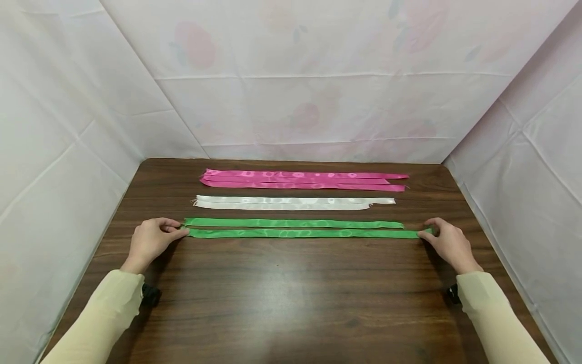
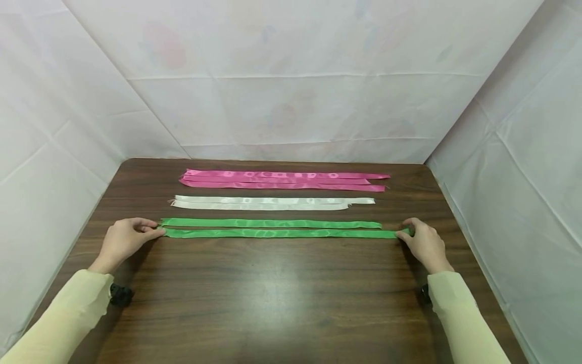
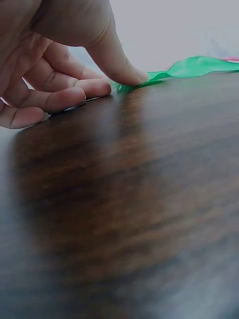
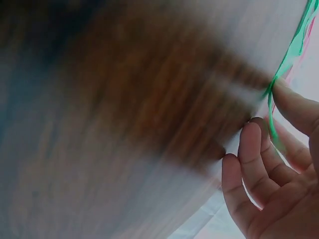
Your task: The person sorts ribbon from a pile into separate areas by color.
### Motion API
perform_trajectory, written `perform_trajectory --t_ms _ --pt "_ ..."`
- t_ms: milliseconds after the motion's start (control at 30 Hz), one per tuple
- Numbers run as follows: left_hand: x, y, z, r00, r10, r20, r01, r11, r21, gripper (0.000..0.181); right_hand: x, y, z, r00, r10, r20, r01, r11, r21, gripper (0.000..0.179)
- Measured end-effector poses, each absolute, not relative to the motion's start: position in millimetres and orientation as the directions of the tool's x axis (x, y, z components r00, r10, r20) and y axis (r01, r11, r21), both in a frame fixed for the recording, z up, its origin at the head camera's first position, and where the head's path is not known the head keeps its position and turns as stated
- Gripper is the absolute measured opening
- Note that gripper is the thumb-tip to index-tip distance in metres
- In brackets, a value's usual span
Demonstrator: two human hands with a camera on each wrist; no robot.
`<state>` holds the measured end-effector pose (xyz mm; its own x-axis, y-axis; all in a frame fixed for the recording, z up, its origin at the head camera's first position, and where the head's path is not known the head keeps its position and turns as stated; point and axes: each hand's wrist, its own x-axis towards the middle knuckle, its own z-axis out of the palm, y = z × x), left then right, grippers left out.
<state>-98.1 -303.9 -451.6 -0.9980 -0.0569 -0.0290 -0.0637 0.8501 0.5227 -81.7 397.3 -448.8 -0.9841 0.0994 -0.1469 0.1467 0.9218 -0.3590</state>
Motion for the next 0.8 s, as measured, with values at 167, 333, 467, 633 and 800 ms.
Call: perform_trajectory --t_ms 167,333,467,633,800 --pt "-98.6 -306.1 -449.3 -0.998 -0.055 -0.009 -0.052 0.862 0.505 0.042 -83.8 399.0 -448.7 -0.985 0.092 -0.143 0.139 0.918 -0.372 0.065" --pt "-98.7 -306.0 -447.8 -0.998 -0.06 -0.027 -0.066 0.87 0.489 0.045 -88.3 399.9 -448.2 -0.984 0.078 -0.16 0.132 0.922 -0.364 0.067" --pt "-99.0 -305.9 -448.9 -0.997 -0.075 -0.037 -0.083 0.874 0.478 0.044 -89.9 399.9 -448.8 -0.984 0.074 -0.162 0.129 0.923 -0.361 0.065" --pt "-100.3 -306.4 -450.1 -0.996 -0.085 -0.039 -0.093 0.873 0.479 0.043 -90.6 399.4 -449.4 -0.984 0.076 -0.161 0.131 0.923 -0.361 0.063" --pt "-100.8 -305.9 -451.0 -0.996 -0.085 -0.042 -0.095 0.871 0.482 0.044 -89.8 399.4 -450.8 -0.984 0.086 -0.156 0.137 0.924 -0.357 0.062"
